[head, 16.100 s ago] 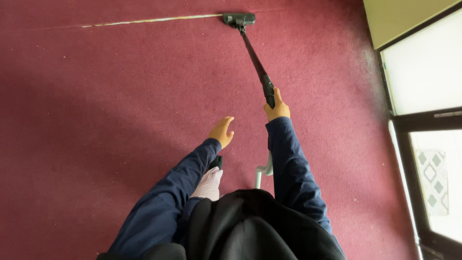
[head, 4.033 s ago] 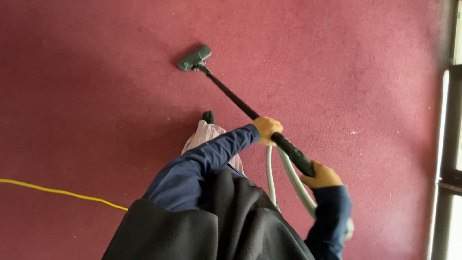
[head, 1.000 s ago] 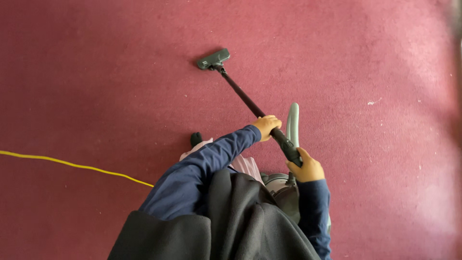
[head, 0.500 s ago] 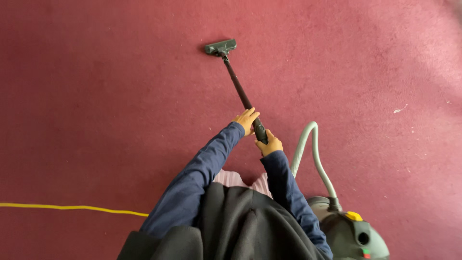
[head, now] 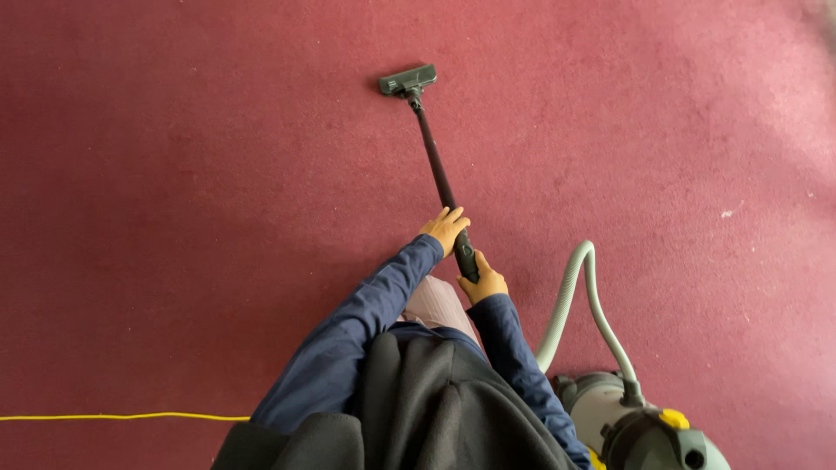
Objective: The person uses a vacuum cleaner to clean a red carpeted floor. They move the vacuum head back and forth across the floor, navigating around stacked blue chairs and a wooden cabinet.
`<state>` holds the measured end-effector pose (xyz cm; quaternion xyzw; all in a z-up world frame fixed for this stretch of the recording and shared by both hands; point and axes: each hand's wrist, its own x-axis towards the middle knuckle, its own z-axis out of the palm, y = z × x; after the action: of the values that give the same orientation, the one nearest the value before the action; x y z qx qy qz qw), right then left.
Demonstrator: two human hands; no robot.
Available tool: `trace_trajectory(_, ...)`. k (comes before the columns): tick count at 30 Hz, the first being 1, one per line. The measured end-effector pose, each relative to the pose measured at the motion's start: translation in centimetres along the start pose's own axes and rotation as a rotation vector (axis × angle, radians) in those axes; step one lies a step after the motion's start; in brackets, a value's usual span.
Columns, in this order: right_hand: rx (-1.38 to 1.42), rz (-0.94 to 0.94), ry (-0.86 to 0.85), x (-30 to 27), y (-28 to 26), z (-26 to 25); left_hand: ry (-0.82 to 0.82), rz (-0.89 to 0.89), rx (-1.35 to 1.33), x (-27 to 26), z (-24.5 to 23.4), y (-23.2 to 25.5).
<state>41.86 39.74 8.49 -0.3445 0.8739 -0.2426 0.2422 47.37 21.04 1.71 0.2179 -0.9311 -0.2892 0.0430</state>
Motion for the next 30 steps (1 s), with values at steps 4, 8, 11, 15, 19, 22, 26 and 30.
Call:
trace_trajectory(4, -0.087, -0.046, -0.07, 7.3, -2.8, 0.2, -0.032, -0.093, -0.082, 4.0, -4.4, -3.5)
trace_trajectory(8, -0.084, -0.071, -0.103, 15.1, -5.8, -1.7, 0.018, -0.103, 0.031, 10.3, -7.2, -6.5)
trace_trajectory(11, -0.033, -0.129, -0.075, 22.1, -8.6, -3.2, 0.062, -0.133, 0.07, 16.5, -9.4, -9.1)
trace_trajectory(15, 0.029, -0.201, -0.1, 30.0, -10.6, -4.5, 0.077, -0.145, 0.117, 24.3, -10.7, -13.3)
trace_trajectory(19, -0.067, -0.2, -0.15, 36.9, -13.6, -5.6, 0.14, -0.18, 0.088, 29.5, -13.1, -16.8)
trace_trajectory(22, -0.041, -0.164, -0.194, 41.6, -16.4, -5.8, 0.019, -0.256, 0.117, 32.9, -15.2, -19.0)
trace_trajectory(26, 0.014, -0.26, -0.162, 48.4, -18.1, -3.9, 0.094, -0.255, 0.117, 37.6, -17.2, -24.1)
trace_trajectory(30, 0.002, -0.113, -0.233, 56.7, -21.5, -1.1, 0.087, -0.236, 0.121, 42.4, -20.1, -30.8)
